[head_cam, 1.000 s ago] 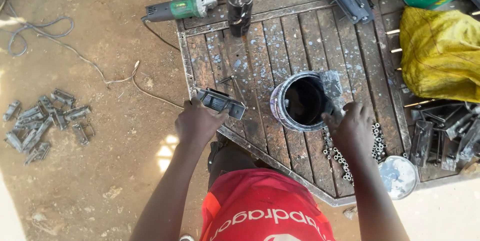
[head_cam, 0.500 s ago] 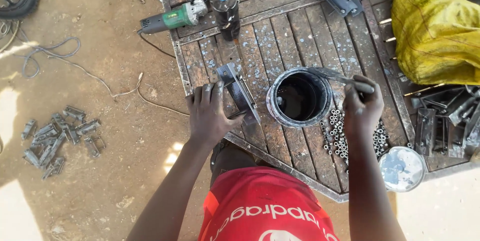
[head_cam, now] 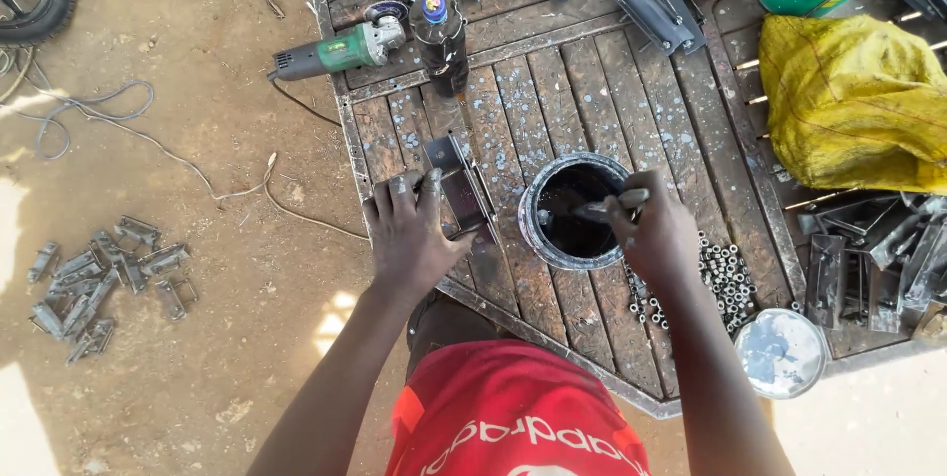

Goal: Painting small metal brackets by dipping them into a paint can and using a brush to spread the paint.

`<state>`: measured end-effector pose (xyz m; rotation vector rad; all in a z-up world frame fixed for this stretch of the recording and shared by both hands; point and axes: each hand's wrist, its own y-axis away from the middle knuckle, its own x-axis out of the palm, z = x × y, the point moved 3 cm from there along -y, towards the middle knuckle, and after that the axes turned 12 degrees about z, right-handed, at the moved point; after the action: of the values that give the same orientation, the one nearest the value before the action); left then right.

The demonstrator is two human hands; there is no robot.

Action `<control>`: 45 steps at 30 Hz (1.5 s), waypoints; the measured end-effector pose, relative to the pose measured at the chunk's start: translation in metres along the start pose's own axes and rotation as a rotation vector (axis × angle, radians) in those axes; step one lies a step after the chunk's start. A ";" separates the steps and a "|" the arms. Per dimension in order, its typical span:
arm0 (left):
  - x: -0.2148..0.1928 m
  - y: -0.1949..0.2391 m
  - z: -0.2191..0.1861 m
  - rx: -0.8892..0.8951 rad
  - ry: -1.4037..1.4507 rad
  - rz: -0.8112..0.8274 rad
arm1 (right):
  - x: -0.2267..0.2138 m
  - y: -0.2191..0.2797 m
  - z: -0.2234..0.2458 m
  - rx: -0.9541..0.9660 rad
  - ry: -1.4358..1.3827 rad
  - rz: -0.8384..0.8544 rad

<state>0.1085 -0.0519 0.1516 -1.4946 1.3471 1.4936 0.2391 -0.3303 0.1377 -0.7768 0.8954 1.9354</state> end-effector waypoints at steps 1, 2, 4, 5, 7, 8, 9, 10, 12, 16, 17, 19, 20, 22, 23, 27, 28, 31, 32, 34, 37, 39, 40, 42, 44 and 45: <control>0.000 -0.001 -0.001 -0.003 0.003 -0.002 | 0.009 -0.008 -0.010 -0.003 0.003 0.001; 0.000 -0.002 -0.002 -0.015 0.013 0.007 | 0.017 -0.016 -0.019 -0.028 0.082 -0.013; 0.003 -0.002 0.000 -0.032 0.025 0.021 | 0.028 -0.025 -0.021 -0.054 0.163 -0.019; 0.007 -0.003 0.001 -0.039 0.032 0.030 | 0.031 -0.028 -0.018 -0.001 0.192 0.041; 0.009 -0.003 0.001 -0.046 0.041 0.042 | 0.036 -0.033 -0.012 0.055 0.223 0.104; 0.008 -0.002 0.001 -0.061 0.046 0.062 | 0.039 -0.036 -0.009 0.077 0.240 0.158; 0.006 -0.002 0.001 -0.076 0.050 0.078 | 0.042 -0.040 -0.005 0.096 0.257 0.210; 0.006 -0.002 0.003 -0.077 0.051 0.079 | 0.044 -0.042 -0.005 0.095 0.258 0.212; 0.006 -0.001 0.004 -0.051 0.063 0.035 | 0.050 -0.046 -0.004 0.078 0.314 0.269; 0.009 -0.003 0.005 -0.010 0.046 -0.030 | 0.050 -0.041 0.000 0.051 0.412 0.327; 0.009 -0.006 0.006 0.019 0.022 -0.086 | 0.044 -0.039 0.002 0.027 0.304 0.296; 0.009 -0.009 0.007 0.050 0.001 -0.141 | 0.031 -0.031 0.002 0.007 0.198 0.264; 0.006 -0.009 0.005 0.095 -0.011 -0.253 | 0.022 -0.025 0.000 0.015 0.136 0.186; 0.004 -0.014 0.000 0.153 -0.022 -0.372 | 0.003 -0.016 0.002 0.028 0.074 0.094; 0.006 -0.017 -0.002 0.164 -0.014 -0.411 | -0.007 -0.009 0.002 0.071 -0.244 0.052; -0.005 -0.024 -0.024 0.175 0.043 -0.459 | -0.021 0.008 -0.022 0.068 -0.697 -0.127; 0.001 -0.025 -0.027 0.188 0.049 -0.458 | -0.020 0.012 -0.028 0.076 -0.695 -0.139; 0.010 -0.029 -0.036 0.209 0.070 -0.484 | -0.019 0.019 -0.041 0.037 -0.845 -0.205; 0.009 -0.029 -0.040 0.217 0.066 -0.491 | -0.019 0.023 -0.044 0.017 -0.858 -0.223; 0.008 -0.027 -0.049 0.226 0.065 -0.495 | -0.021 0.032 -0.038 0.001 -0.867 -0.241; 0.005 -0.022 -0.059 0.228 0.067 -0.501 | -0.020 0.035 -0.017 -0.085 -0.835 -0.195; -0.001 -0.018 -0.065 0.207 0.076 -0.485 | -0.015 0.027 -0.018 -0.158 -0.959 -0.249; -0.001 -0.015 -0.068 0.199 0.072 -0.485 | -0.011 0.024 -0.022 -0.161 -0.962 -0.241; -0.004 -0.013 -0.071 0.180 0.105 -0.537 | 0.000 0.014 -0.035 -0.005 -1.336 -0.252; 0.021 -0.015 -0.063 0.146 0.135 -0.533 | 0.008 0.015 -0.041 0.059 -1.522 -0.192; 0.034 -0.019 -0.060 0.124 0.173 -0.533 | 0.012 0.014 -0.045 0.127 -1.701 -0.144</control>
<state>0.1401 -0.1106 0.1245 -1.7557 0.9993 0.9476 0.2293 -0.3676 0.1076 0.8706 -0.1358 1.5980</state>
